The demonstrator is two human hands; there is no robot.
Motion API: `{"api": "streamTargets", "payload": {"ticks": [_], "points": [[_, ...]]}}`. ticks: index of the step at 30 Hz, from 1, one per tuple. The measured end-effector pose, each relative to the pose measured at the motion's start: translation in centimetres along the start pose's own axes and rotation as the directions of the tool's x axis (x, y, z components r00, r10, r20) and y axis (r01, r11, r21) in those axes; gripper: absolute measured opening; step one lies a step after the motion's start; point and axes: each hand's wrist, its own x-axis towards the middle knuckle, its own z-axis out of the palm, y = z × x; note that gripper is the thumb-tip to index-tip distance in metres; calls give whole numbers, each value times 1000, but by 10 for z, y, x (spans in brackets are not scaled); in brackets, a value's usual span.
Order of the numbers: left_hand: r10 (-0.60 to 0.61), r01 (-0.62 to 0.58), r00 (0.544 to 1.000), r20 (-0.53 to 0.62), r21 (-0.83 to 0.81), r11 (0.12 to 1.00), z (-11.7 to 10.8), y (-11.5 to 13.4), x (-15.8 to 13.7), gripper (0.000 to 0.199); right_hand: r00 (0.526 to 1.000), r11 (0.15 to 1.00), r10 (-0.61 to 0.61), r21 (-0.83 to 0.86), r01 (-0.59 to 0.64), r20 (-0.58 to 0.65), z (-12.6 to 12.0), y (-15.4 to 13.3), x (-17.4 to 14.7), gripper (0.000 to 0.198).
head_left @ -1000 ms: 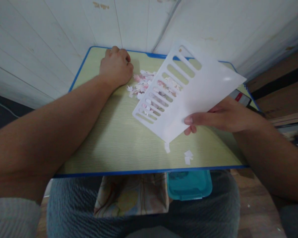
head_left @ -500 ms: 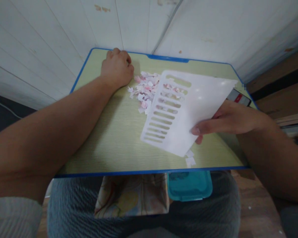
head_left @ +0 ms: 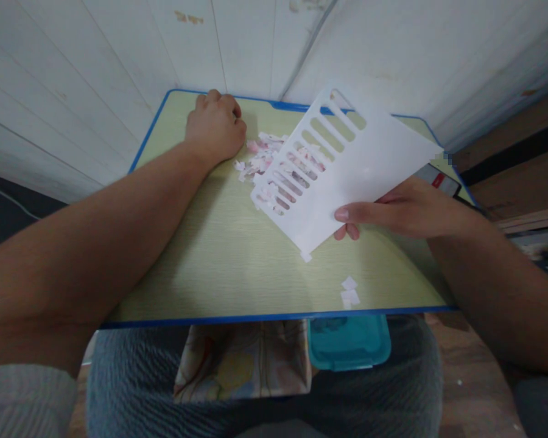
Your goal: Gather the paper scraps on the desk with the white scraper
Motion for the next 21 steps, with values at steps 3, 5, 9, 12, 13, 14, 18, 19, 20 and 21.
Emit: {"api": "streamTargets", "payload": {"ticks": [3, 5, 9, 12, 13, 14, 18, 19, 20, 21], "points": [[9, -9, 1000, -4, 13, 1000, 0, 2, 0, 40, 992, 999, 53, -14, -52, 117, -16, 2, -4, 29], [18, -18, 1000, -18, 22, 1000, 0, 3, 0, 40, 973, 997, 83, -11, -82, 217, -23, 3, -6, 31], [16, -15, 1000, -17, 40, 999, 1, 1, 2, 40, 918, 986, 146, 27, -167, 370, -27, 5, -10, 35], [-14, 15, 1000, -4, 35, 999, 0, 1, 3, 39, 880, 969, 198, 52, -243, 432, -23, 2, -11, 36], [-22, 22, 1000, -2, 33, 999, -1, 1, 3, 39, 868, 966, 200, 59, -253, 455, -22, 1, -11, 35], [-23, 23, 1000, 0, 27, 999, -1, 1, 3, 40, 857, 965, 197, 62, -256, 476, -21, -1, -12, 32], [-28, 28, 1000, 8, -29, 999, -2, 0, 2, 41, 837, 968, 174, 67, -243, 518, -19, -7, -12, 20], [-27, 28, 1000, 10, -51, 998, -2, -1, 2, 41, 846, 967, 176, 75, -245, 503, -20, -7, -12, 18], [-27, 27, 1000, 10, -67, 997, -2, -3, 2, 41, 862, 965, 176, 90, -247, 475, -21, -7, -11, 16], [-18, 19, 1000, 13, -73, 997, -2, -4, 2, 42, 882, 962, 180, 110, -250, 435, -23, -5, -11, 15]]}}
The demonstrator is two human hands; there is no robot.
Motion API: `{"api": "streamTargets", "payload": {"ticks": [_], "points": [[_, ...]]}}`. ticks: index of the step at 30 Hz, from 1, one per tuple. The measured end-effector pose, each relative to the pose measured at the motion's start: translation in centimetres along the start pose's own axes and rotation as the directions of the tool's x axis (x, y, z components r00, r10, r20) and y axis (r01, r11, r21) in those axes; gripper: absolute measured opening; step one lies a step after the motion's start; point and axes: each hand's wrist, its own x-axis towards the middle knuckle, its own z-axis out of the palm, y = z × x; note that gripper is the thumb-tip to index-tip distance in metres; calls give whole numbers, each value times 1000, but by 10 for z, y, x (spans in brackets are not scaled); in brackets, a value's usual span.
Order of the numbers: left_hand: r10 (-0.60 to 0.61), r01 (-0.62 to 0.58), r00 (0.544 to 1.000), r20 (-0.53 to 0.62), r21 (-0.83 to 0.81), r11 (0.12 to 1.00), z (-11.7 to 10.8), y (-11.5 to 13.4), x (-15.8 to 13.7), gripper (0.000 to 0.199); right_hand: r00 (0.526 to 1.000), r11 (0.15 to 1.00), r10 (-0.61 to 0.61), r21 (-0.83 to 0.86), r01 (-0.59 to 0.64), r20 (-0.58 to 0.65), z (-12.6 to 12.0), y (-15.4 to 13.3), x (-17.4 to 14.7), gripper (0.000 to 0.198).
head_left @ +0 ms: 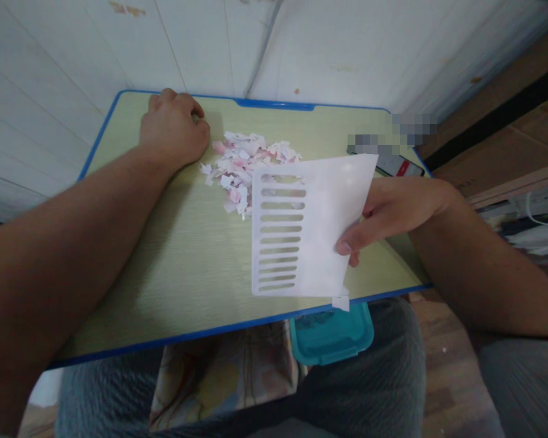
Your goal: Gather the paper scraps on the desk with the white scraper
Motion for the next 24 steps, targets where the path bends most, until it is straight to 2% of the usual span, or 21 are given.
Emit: {"api": "streamTargets", "payload": {"ticks": [3, 5, 9, 13, 16, 24], "points": [[26, -25, 1000, -8, 44, 999, 0, -1, 0, 46, 993, 999, -9, 45, 15, -122, -8, 6, 0, 17], [32, -30, 999, -18, 86, 996, 0, -1, 0, 47, 989, 999, -7, 51, 14, -146, -13, 10, 0, 19], [13, -12, 1000, -7, 100, 995, -1, 1, 0, 47, 996, 999, 18, 41, -15, -86, -12, 9, 2, 16], [7, -8, 1000, 9, 64, 998, -2, 1, -1, 49, 996, 996, 83, 39, -83, -16, 1, -1, 3, 19], [1, -3, 1000, 20, 76, 997, -2, 0, 0, 53, 992, 991, 123, 45, -122, -7, 8, -6, 2, 21], [15, -13, 1000, -14, 103, 995, 2, -3, 2, 49, 991, 993, 117, 24, -118, 58, 6, -3, 0, 20]]}}
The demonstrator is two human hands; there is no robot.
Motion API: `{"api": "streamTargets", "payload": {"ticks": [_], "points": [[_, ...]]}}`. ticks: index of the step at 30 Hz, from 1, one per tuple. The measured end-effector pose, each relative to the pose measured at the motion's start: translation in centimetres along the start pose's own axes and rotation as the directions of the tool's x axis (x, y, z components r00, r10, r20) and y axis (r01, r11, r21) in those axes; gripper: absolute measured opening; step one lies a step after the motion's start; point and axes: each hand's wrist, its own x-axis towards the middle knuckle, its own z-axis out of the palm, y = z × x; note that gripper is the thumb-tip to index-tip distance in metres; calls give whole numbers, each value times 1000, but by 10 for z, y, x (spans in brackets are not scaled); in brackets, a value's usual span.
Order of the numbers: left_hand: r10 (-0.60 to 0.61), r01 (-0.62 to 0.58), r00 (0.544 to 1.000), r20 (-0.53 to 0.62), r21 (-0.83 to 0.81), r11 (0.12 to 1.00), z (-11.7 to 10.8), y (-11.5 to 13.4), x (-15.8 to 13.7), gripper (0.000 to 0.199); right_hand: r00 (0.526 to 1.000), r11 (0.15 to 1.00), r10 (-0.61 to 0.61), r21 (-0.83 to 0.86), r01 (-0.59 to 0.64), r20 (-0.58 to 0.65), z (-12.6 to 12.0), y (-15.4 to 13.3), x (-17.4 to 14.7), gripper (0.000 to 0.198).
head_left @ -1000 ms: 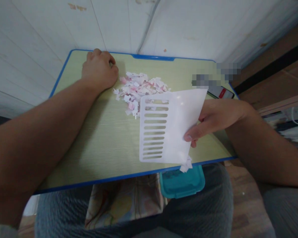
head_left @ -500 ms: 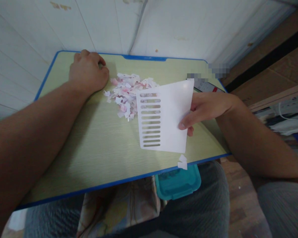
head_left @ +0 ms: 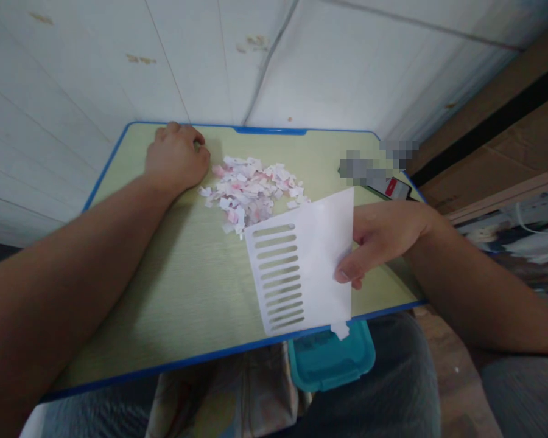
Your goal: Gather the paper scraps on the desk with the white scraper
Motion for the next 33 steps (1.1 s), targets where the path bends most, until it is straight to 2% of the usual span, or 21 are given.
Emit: {"api": "streamTargets", "payload": {"ticks": [3, 6, 8, 9, 11, 13, 15, 17, 19, 23, 25, 30, 33], "points": [[4, -4, 1000, 0, -27, 1000, 0, -1, -1, 46, 995, 1000, 10, -27, -7, 95, 2, 0, 2, 13], [5, -5, 1000, -9, -64, 998, 2, -3, -1, 46, 991, 999, 46, -27, -43, 127, 5, 2, 1, 11], [6, -7, 1000, -17, -77, 997, 5, -4, 0, 46, 996, 999, 53, 7, -53, 78, 7, 4, 0, 14], [12, -14, 1000, -29, -70, 997, 6, -5, 0, 45, 999, 999, 29, 31, -29, 14, 7, 5, -1, 16], [20, -21, 999, -36, -44, 999, 9, -5, 0, 46, 983, 994, -90, 45, 98, -163, 6, 7, 1, 22], [21, -23, 999, -41, -39, 999, 10, -5, 1, 46, 899, 973, -223, -32, 228, -378, 4, 9, 7, 30], [18, -20, 999, -42, -40, 999, 11, -5, 1, 44, 748, 944, -325, -155, 291, -579, 2, 12, 16, 39], [22, -24, 999, -46, -33, 999, 11, -5, 1, 43, 589, 920, -384, -246, 304, -711, 2, 14, 25, 43], [33, -35, 998, -60, -31, 999, 13, -7, 2, 42, 470, 903, -418, -301, 306, -777, 2, 16, 31, 44], [38, -43, 996, -86, -52, 998, 16, -10, 3, 43, 309, 891, -448, -393, 227, -839, 4, 17, 33, 40], [35, -40, 996, -86, -54, 998, 16, -11, 4, 43, 259, 899, -433, -390, 200, -864, 3, 16, 33, 38], [44, -46, 997, -59, -32, 998, 12, -10, 2, 44, 186, 915, -382, -341, 216, -905, -3, 15, 32, 29], [41, -44, 997, -61, -41, 998, 11, -10, 2, 44, 205, 923, -343, -289, 254, -916, -5, 16, 32, 27]]}}
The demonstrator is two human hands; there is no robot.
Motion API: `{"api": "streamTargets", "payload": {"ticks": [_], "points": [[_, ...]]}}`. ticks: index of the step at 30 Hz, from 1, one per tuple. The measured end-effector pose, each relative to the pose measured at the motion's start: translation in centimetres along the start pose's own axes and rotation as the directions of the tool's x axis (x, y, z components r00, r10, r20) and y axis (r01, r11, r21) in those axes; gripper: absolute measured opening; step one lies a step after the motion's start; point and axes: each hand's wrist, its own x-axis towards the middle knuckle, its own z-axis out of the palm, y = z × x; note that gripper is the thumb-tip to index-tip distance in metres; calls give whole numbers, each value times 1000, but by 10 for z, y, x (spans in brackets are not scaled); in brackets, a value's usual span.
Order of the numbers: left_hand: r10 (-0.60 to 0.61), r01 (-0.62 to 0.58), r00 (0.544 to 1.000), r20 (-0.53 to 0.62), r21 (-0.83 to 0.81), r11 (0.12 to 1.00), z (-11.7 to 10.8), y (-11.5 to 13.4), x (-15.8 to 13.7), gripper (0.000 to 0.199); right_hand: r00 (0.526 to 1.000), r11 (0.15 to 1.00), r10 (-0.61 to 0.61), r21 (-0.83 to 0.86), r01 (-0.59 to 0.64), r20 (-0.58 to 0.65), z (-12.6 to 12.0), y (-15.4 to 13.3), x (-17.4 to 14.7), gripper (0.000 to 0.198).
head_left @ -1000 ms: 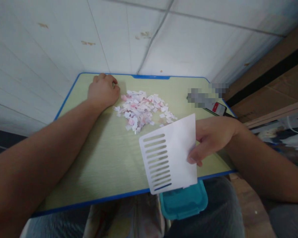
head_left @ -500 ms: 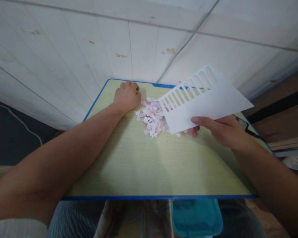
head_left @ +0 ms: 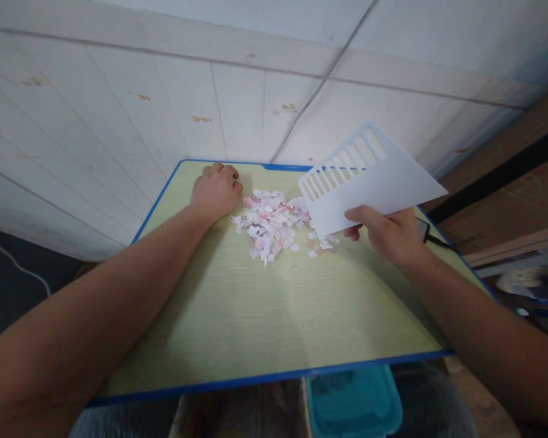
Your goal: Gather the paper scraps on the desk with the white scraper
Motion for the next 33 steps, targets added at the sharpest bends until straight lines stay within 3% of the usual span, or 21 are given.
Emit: {"api": "streamTargets", "payload": {"ticks": [20, 29, 31, 33], "points": [[-1, 0, 999, 38, 33, 999, -5, 4, -2, 41, 972, 999, -31, -8, 33, 234, 10, 5, -8, 36], [-21, 21, 999, 29, 2, 1000, -3, 4, -1, 42, 898, 997, -76, 54, 58, 434, 14, -14, -23, 30], [-10, 10, 999, 35, 15, 1000, -4, 5, -2, 42, 900, 994, -88, 93, 53, 427, 12, -14, -22, 27], [-2, 1, 999, 45, 33, 999, -6, 6, -3, 43, 942, 989, -104, 137, 62, 319, 7, -11, -18, 28]]}}
